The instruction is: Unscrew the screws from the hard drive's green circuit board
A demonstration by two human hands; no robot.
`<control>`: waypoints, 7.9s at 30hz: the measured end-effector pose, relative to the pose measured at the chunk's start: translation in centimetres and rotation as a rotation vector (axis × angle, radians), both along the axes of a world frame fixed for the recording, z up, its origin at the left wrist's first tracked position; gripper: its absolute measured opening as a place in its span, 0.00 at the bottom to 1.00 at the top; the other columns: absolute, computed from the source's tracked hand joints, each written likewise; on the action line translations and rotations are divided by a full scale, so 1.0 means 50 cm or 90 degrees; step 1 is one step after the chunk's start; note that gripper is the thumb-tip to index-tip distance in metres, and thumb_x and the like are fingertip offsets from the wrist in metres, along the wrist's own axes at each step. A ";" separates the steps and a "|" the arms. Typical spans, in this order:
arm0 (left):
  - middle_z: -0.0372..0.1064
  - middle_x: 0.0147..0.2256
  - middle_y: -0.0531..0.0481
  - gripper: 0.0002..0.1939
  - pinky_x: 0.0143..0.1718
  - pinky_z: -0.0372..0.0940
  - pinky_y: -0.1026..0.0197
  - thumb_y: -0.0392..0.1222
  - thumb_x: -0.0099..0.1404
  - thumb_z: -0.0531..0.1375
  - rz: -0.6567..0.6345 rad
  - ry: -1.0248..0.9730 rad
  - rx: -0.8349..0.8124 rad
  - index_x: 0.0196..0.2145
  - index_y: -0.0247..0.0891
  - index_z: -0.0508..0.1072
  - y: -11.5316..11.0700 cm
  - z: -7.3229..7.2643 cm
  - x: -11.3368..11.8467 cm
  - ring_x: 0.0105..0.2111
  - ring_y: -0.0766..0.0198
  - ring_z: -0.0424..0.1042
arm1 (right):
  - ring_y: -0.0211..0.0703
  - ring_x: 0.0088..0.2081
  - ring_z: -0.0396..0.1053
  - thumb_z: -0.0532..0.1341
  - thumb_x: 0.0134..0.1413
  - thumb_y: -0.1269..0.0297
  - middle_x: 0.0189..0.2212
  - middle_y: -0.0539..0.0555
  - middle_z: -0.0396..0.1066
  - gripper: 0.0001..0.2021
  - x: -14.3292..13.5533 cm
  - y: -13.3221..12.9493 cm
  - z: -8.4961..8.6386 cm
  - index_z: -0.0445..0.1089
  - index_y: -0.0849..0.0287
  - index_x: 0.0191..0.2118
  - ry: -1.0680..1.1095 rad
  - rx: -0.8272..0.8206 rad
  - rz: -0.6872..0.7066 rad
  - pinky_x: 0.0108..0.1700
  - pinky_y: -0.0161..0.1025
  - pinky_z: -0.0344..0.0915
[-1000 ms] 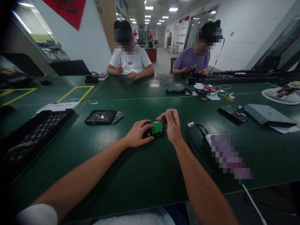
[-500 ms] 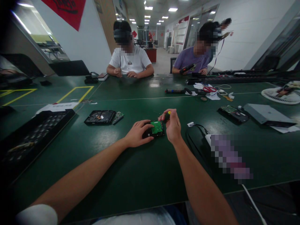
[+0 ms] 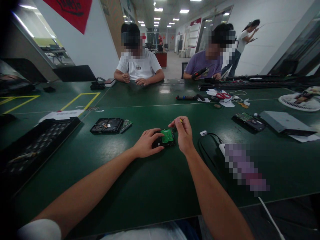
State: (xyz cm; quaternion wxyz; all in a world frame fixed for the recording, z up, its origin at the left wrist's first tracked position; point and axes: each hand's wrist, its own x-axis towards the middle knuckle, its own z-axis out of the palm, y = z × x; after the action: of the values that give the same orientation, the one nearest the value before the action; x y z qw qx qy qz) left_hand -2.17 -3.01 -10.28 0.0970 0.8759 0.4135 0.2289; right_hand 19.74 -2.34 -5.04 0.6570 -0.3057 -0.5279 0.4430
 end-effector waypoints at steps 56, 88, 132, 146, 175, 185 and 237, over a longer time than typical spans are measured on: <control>0.59 0.68 0.39 0.35 0.68 0.55 0.36 0.62 0.67 0.64 0.005 0.008 0.005 0.67 0.47 0.67 0.000 0.000 0.002 0.67 0.40 0.60 | 0.40 0.30 0.66 0.59 0.69 0.43 0.27 0.46 0.64 0.15 -0.008 -0.005 0.009 0.69 0.49 0.40 0.068 0.001 0.039 0.42 0.42 0.69; 0.59 0.68 0.38 0.36 0.67 0.56 0.36 0.63 0.68 0.64 0.005 0.017 0.013 0.68 0.46 0.67 0.003 -0.005 0.001 0.67 0.41 0.60 | 0.41 0.35 0.72 0.58 0.69 0.43 0.33 0.51 0.71 0.19 -0.009 -0.001 0.003 0.75 0.52 0.41 0.048 -0.036 0.054 0.42 0.41 0.70; 0.59 0.68 0.38 0.37 0.68 0.55 0.36 0.64 0.68 0.63 -0.001 0.014 0.007 0.68 0.46 0.66 0.003 -0.003 -0.002 0.67 0.41 0.60 | 0.42 0.36 0.74 0.62 0.65 0.41 0.30 0.50 0.72 0.19 -0.001 0.029 0.028 0.75 0.53 0.41 -0.022 -0.045 0.118 0.44 0.42 0.70; 0.59 0.68 0.39 0.36 0.68 0.55 0.36 0.62 0.67 0.64 0.004 0.011 0.000 0.68 0.48 0.66 0.000 0.000 -0.001 0.67 0.41 0.60 | 0.40 0.28 0.68 0.64 0.65 0.43 0.25 0.43 0.65 0.17 -0.008 0.026 0.020 0.62 0.49 0.41 0.005 -0.047 0.118 0.35 0.39 0.66; 0.59 0.68 0.38 0.36 0.68 0.55 0.35 0.62 0.68 0.64 0.004 0.011 0.005 0.68 0.46 0.67 0.000 0.001 0.001 0.67 0.40 0.60 | 0.40 0.32 0.70 0.65 0.64 0.44 0.27 0.45 0.66 0.16 -0.009 0.020 0.024 0.66 0.50 0.39 0.027 -0.034 0.079 0.42 0.41 0.69; 0.59 0.68 0.38 0.36 0.68 0.55 0.35 0.63 0.68 0.63 0.001 0.012 0.008 0.68 0.46 0.67 0.002 -0.003 0.000 0.67 0.40 0.60 | 0.41 0.38 0.72 0.65 0.65 0.48 0.33 0.49 0.73 0.13 0.007 0.028 0.016 0.74 0.52 0.40 -0.029 -0.016 0.058 0.46 0.40 0.68; 0.59 0.68 0.39 0.36 0.67 0.55 0.34 0.62 0.67 0.64 0.002 0.006 -0.001 0.68 0.48 0.66 0.001 -0.001 0.000 0.67 0.39 0.60 | 0.41 0.32 0.73 0.64 0.66 0.46 0.26 0.43 0.67 0.14 -0.007 0.027 0.007 0.63 0.49 0.42 0.020 0.017 0.036 0.43 0.42 0.71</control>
State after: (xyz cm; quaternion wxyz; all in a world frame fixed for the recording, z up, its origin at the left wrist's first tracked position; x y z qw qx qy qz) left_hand -2.17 -2.97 -10.34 0.0953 0.8763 0.4151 0.2249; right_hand 19.41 -0.98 -4.70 0.6565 -0.2748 -0.5316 0.4592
